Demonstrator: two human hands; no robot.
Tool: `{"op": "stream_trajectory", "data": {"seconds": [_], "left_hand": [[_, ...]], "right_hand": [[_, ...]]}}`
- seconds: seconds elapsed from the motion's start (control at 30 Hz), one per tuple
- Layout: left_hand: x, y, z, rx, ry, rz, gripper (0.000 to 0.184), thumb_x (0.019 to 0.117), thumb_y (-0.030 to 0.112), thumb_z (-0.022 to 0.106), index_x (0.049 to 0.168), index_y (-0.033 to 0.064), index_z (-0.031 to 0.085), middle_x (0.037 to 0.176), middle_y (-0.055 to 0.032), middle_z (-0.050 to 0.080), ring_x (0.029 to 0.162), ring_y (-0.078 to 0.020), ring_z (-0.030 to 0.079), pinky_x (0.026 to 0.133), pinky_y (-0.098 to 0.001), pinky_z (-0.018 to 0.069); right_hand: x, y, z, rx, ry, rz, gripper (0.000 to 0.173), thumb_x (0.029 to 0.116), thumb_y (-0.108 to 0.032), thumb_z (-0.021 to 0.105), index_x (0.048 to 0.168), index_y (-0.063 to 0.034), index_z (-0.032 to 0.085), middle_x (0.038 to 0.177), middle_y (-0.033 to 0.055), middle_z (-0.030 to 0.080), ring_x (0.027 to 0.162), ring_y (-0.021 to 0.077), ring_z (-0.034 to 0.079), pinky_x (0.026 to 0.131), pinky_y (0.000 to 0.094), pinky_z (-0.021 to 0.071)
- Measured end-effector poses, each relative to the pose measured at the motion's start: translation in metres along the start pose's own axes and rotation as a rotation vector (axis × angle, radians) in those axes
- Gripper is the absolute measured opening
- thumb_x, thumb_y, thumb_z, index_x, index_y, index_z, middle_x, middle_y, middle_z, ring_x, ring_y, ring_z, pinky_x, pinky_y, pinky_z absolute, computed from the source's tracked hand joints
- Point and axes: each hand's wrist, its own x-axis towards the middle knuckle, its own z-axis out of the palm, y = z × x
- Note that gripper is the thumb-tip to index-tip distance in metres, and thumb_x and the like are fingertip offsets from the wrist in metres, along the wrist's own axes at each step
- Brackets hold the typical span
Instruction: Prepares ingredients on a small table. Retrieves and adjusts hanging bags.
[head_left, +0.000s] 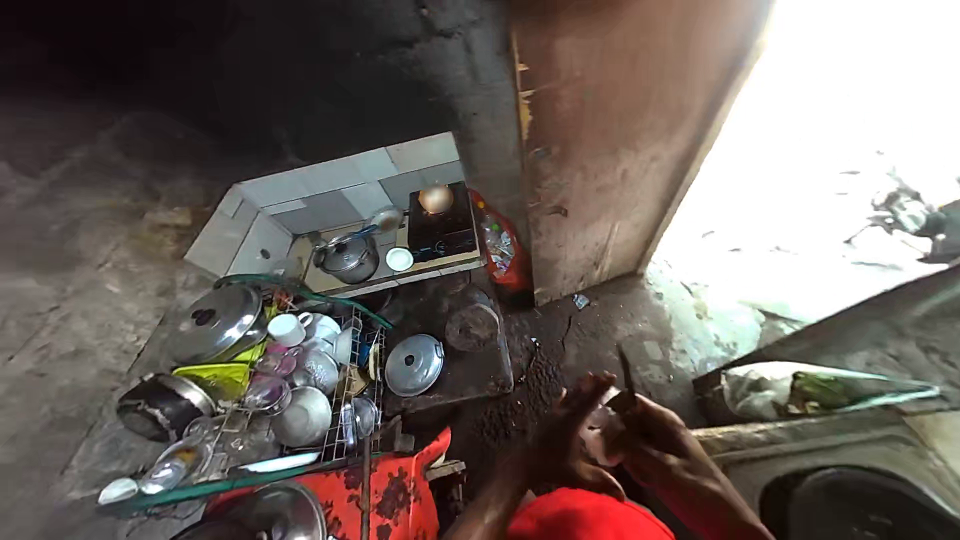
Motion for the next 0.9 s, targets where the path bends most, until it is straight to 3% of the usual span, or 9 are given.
{"op": "stream_trajectory", "data": {"seconds": [0.1,0.17,0.23,0.37,0.43,0.57,0.67,0.77,0.9], "left_hand": [[-0.007,0.027,0.011,-0.045,0.170,-0.130,0.072,0.0729,0.019,0.086,0.134,-0.0086,0.058,0.132,-0.0199,0.065,0.127,-0.0238,0.059,0.116,-0.0415,0.0389],[-0.008,0.023,0.013,-0.036,0.209,-0.244,0.050,0.0816,0.009,0.076,0.127,-0.0090,0.064,0.124,-0.0208,0.068,0.121,-0.0243,0.063,0.114,-0.0398,0.0424],[-0.010,0.011,0.008,-0.010,0.139,-0.311,0.046,0.0891,0.015,0.074,0.128,-0.0063,0.064,0.126,-0.0223,0.068,0.121,-0.0279,0.064,0.111,-0.0425,0.0475],[-0.018,0.008,-0.008,-0.096,0.048,-0.232,0.030,0.1005,0.028,0.064,0.113,0.0001,0.067,0.098,-0.0129,0.070,0.087,-0.0193,0.069,0.084,-0.0388,0.0581],[-0.025,0.001,-0.010,-0.134,0.022,-0.211,0.029,0.1028,0.029,0.061,0.109,0.0016,0.066,0.098,-0.0119,0.067,0.089,-0.0193,0.066,0.085,-0.0386,0.0563],[-0.033,-0.007,-0.022,0.167,-0.031,-0.098,0.024,0.0984,0.028,0.064,0.100,0.0059,0.073,0.125,-0.0133,0.065,0.134,-0.0286,0.051,0.118,-0.0433,0.0383],[-0.018,0.013,-0.044,0.540,-0.104,-0.218,0.020,0.0914,0.036,0.069,0.102,0.0205,0.076,0.124,-0.0054,0.065,0.120,-0.0258,0.058,0.100,-0.0493,0.0481],[0.012,0.031,-0.053,0.568,-0.119,-0.246,0.018,0.0897,0.024,0.069,0.102,0.0119,0.074,0.108,-0.0099,0.067,0.094,-0.0253,0.068,0.082,-0.0467,0.0582],[0.048,0.021,-0.038,0.382,-0.026,-0.141,0.023,0.0864,0.022,0.073,0.102,0.0047,0.073,0.109,-0.0138,0.066,0.097,-0.0234,0.066,0.088,-0.0397,0.0564]], "right_hand": [[0.009,-0.012,0.016,-0.404,-0.010,-0.083,0.024,0.0921,-0.016,0.069,0.115,-0.0104,0.069,0.082,-0.0021,0.071,0.066,0.0100,0.069,0.060,0.0333,0.0620],[0.014,-0.019,0.014,-0.433,0.042,-0.122,0.016,0.0927,-0.017,0.069,0.108,-0.0103,0.068,0.081,-0.0022,0.071,0.067,0.0109,0.070,0.060,0.0345,0.0632],[0.018,-0.020,0.001,-0.305,0.106,-0.113,0.015,0.0926,-0.014,0.069,0.106,-0.0080,0.068,0.083,0.0002,0.072,0.066,0.0115,0.068,0.057,0.0316,0.0595],[0.022,0.004,-0.024,0.010,0.250,0.075,0.013,0.0909,-0.011,0.069,0.103,-0.0069,0.067,0.076,0.0037,0.068,0.050,0.0063,0.050,0.041,0.0223,0.0397],[0.019,0.021,-0.030,0.024,0.303,0.151,0.011,0.0916,-0.010,0.069,0.103,-0.0076,0.069,0.074,0.0029,0.065,0.047,0.0054,0.044,0.040,0.0219,0.0355],[0.010,0.052,-0.037,-0.011,0.343,0.215,0.010,0.0894,-0.010,0.071,0.098,-0.0062,0.070,0.072,0.0023,0.062,0.047,0.0071,0.044,0.040,0.0242,0.0365],[0.006,0.055,-0.034,0.018,0.347,0.235,0.008,0.0897,-0.009,0.070,0.097,-0.0053,0.070,0.071,0.0025,0.062,0.047,0.0068,0.045,0.040,0.0242,0.0371],[0.005,0.042,-0.028,0.179,0.411,0.190,0.009,0.0939,-0.010,0.067,0.102,-0.0059,0.068,0.073,0.0030,0.064,0.046,0.0054,0.045,0.039,0.0228,0.0370],[0.005,0.007,-0.025,0.123,0.423,-0.006,0.013,0.0939,-0.012,0.068,0.105,-0.0050,0.069,0.077,0.0052,0.068,0.049,0.0078,0.050,0.041,0.0234,0.0400]]}}
